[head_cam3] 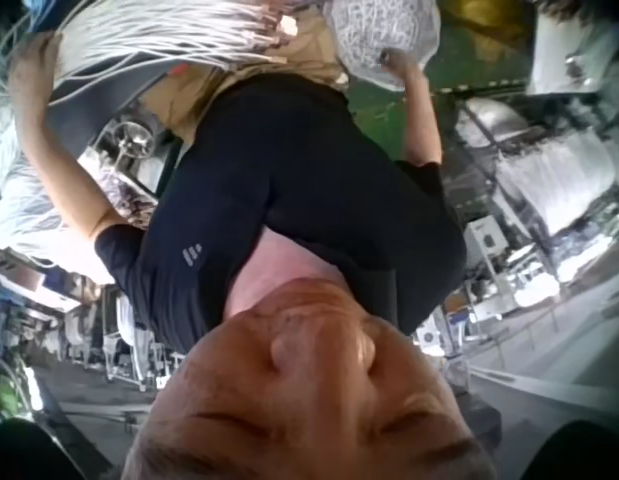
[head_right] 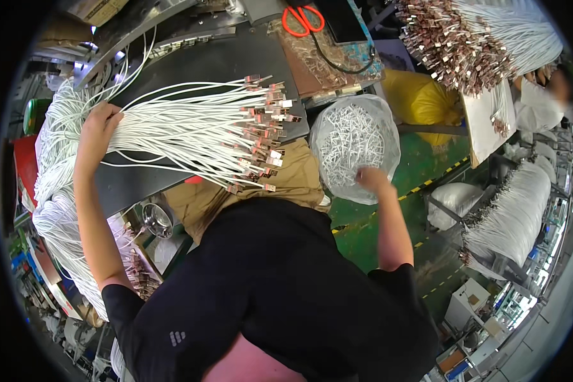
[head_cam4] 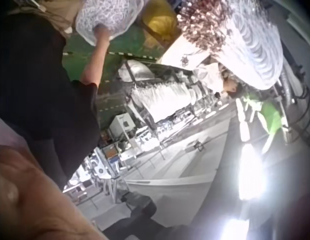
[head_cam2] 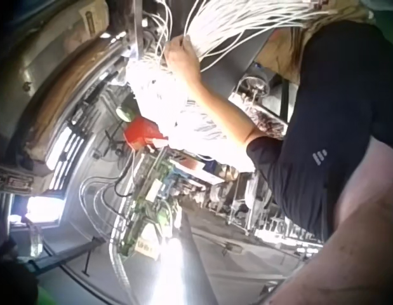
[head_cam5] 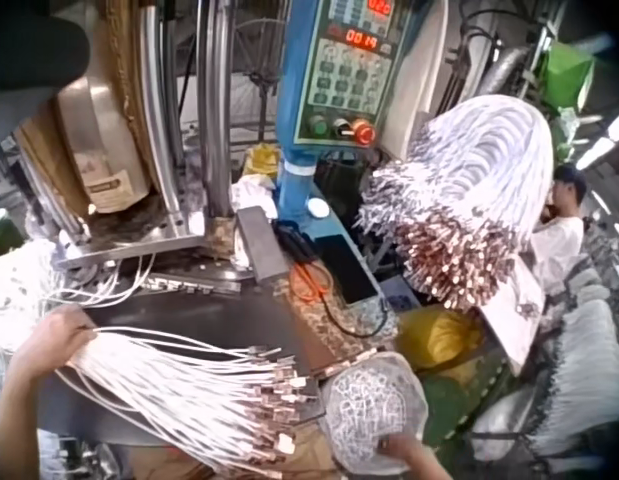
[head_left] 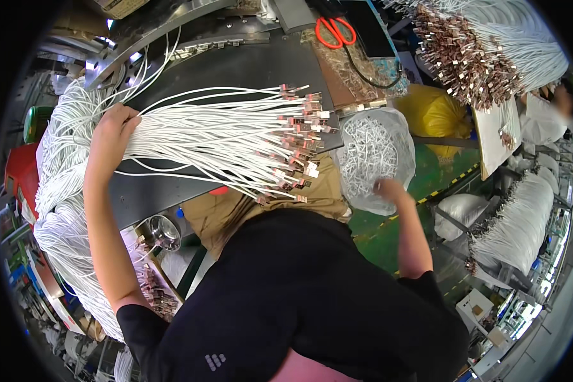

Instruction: Manually arranging bundles of white wires and feeding them into a crimping or processing machine.

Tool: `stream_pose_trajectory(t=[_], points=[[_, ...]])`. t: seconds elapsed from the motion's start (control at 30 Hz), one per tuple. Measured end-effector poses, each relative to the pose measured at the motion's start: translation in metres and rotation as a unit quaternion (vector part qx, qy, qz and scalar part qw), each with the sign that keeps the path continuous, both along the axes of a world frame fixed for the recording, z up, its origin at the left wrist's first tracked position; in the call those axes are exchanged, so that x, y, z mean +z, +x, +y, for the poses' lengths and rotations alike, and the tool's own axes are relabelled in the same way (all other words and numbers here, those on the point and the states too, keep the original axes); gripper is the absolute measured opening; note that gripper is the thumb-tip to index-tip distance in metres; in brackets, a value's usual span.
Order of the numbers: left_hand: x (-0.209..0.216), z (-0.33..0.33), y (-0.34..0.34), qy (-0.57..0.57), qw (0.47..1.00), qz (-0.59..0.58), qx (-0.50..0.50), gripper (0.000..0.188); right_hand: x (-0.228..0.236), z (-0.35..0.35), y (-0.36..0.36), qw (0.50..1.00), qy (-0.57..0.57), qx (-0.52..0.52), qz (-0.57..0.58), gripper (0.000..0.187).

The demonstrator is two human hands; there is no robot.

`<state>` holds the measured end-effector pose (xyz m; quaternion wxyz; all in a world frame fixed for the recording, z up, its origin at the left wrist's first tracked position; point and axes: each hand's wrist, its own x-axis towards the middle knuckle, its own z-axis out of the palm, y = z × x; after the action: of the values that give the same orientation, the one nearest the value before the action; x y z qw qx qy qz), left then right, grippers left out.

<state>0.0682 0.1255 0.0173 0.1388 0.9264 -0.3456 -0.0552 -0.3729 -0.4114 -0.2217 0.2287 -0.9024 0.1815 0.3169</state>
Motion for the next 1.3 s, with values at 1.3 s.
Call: stream_pose_trajectory(t=[1.3], points=[[0.028,-0.003,-0.018,-0.205,0.958,0.109,0.166,0.028,0.225,0.207,0.362,0.891,-0.03,0.221,-0.396,0.031]])
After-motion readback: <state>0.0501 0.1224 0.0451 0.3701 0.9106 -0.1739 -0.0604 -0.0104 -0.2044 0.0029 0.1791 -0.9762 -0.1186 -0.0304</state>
